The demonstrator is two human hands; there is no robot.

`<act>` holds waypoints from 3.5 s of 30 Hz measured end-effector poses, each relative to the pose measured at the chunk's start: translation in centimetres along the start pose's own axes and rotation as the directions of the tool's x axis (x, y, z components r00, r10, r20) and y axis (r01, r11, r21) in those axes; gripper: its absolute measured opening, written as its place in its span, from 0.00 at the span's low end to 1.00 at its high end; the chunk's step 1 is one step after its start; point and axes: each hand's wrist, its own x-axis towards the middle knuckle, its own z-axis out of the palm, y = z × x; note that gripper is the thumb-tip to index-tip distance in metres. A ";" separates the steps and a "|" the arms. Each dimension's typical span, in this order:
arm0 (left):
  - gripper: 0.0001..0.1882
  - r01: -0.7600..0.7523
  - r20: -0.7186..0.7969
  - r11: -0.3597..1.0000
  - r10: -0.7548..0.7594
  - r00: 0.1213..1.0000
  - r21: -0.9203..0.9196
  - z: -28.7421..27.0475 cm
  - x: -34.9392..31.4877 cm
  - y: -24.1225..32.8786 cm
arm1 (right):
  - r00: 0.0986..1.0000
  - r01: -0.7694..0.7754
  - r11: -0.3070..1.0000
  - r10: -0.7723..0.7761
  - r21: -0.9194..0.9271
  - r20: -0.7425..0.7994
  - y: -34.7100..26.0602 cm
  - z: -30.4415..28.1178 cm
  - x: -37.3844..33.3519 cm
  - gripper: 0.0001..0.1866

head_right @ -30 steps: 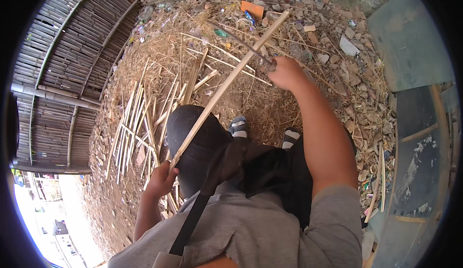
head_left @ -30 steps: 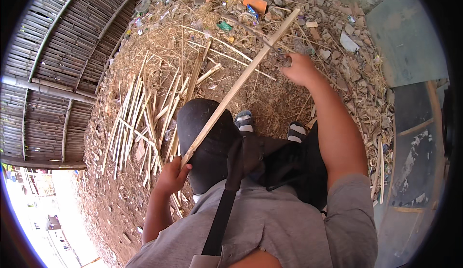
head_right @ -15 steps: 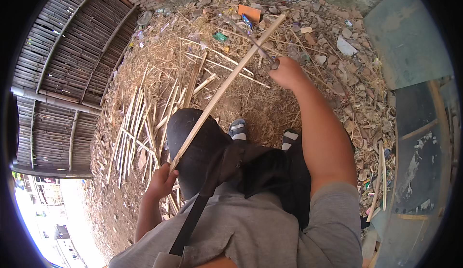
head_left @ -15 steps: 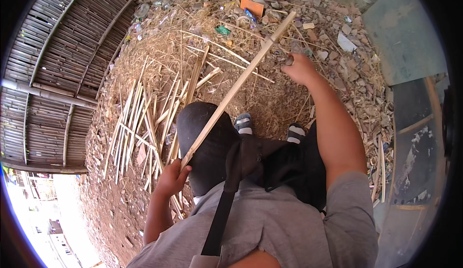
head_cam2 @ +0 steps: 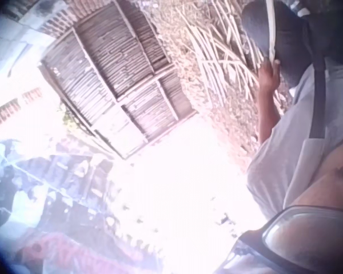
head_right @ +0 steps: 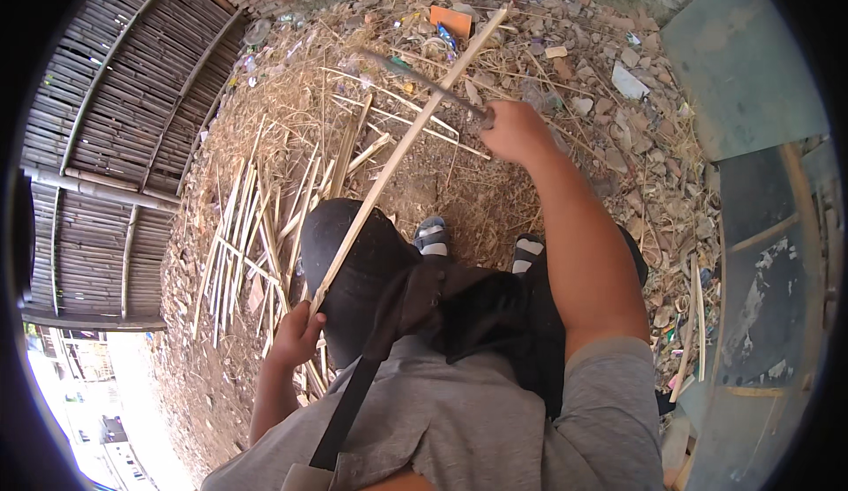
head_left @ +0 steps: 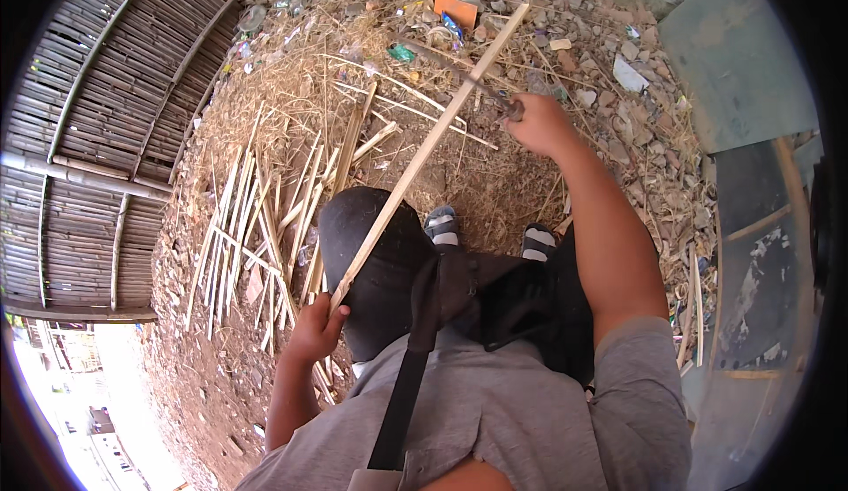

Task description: The person smooths a bamboo strip by repeatedly scraping it with a blade while holding the strip against their leg for support.

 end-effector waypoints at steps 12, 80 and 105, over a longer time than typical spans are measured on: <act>0.23 0.173 0.298 0.948 -0.090 0.950 -0.266 -3.0 0.1 -1.2 | 0.908 0.353 0.902 -0.266 -0.248 0.323 -6.0 0.8 -3.1 0.15; 0.16 0.246 0.231 0.956 -0.279 0.932 0.161 -4.9 1.3 4.4 | 0.960 -0.237 0.967 0.248 -0.093 0.134 1.3 -1.8 0.6 0.30; 0.11 0.343 0.176 0.914 -0.382 0.907 0.216 -7.4 -3.0 -0.7 | 0.948 -0.251 0.964 0.263 -0.089 0.181 3.1 -2.9 0.1 0.26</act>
